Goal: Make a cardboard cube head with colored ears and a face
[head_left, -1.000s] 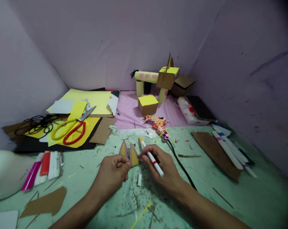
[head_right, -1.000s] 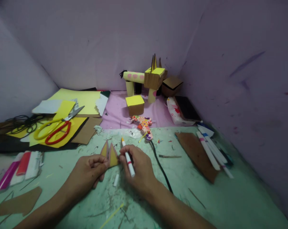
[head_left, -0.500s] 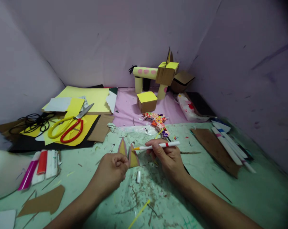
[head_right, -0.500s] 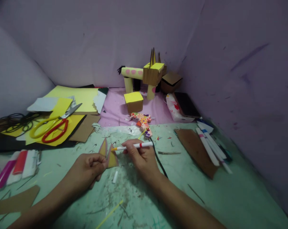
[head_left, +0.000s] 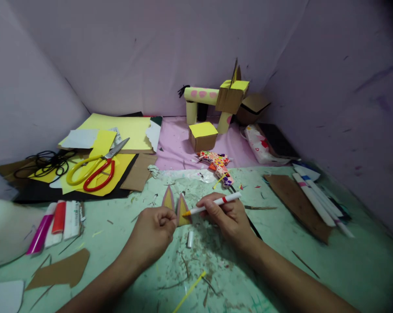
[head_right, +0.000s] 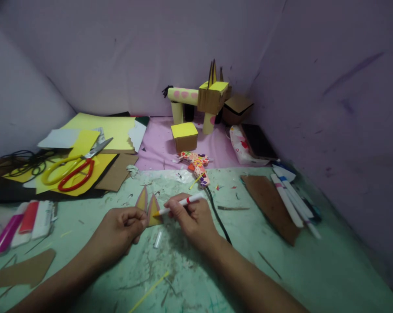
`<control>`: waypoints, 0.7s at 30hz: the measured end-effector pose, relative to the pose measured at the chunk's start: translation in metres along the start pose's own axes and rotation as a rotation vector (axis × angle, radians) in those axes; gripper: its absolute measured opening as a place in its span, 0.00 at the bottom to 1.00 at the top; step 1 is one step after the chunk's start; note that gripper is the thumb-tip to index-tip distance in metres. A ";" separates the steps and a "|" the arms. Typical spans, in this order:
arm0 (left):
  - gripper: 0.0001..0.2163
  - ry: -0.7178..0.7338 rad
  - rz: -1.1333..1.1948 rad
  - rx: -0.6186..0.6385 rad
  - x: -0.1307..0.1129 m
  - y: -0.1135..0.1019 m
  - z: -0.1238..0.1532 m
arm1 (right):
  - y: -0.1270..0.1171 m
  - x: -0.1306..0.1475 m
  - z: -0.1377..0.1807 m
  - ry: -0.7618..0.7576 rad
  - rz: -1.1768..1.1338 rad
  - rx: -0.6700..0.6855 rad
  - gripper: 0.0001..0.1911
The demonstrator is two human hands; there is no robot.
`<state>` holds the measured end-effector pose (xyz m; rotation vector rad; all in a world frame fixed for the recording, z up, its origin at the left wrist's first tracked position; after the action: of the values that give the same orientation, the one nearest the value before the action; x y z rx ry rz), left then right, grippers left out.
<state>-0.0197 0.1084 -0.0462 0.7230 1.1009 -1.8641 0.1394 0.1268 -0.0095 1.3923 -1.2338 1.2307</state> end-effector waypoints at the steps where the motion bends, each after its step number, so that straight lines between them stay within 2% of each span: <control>1: 0.06 -0.002 0.002 -0.003 0.000 0.000 0.000 | 0.001 0.000 0.000 0.004 0.007 0.013 0.14; 4: 0.06 0.009 0.005 -0.001 -0.002 0.000 0.001 | 0.002 -0.002 0.001 0.013 0.007 0.023 0.15; 11: 0.06 -0.007 0.006 0.000 -0.002 -0.001 0.002 | -0.008 -0.002 -0.001 -0.025 -0.016 -0.085 0.11; 19: 0.05 0.003 -0.004 -0.004 -0.002 -0.001 0.000 | 0.003 -0.001 0.002 0.010 0.041 0.048 0.15; 21: 0.05 0.003 0.000 -0.002 -0.001 -0.001 0.000 | 0.002 -0.001 0.001 0.002 0.034 0.037 0.15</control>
<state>-0.0199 0.1090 -0.0450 0.7241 1.1048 -1.8622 0.1379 0.1254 -0.0103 1.4010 -1.2433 1.2837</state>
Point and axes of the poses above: each hand's wrist, its own z-axis away from the middle knuckle, its own y-axis out of the palm, x = y × z, the point moved 10 cm from there along -z, towards the middle knuckle, and after that the axes turned 1 degree about -z, right-handed, at the moved point
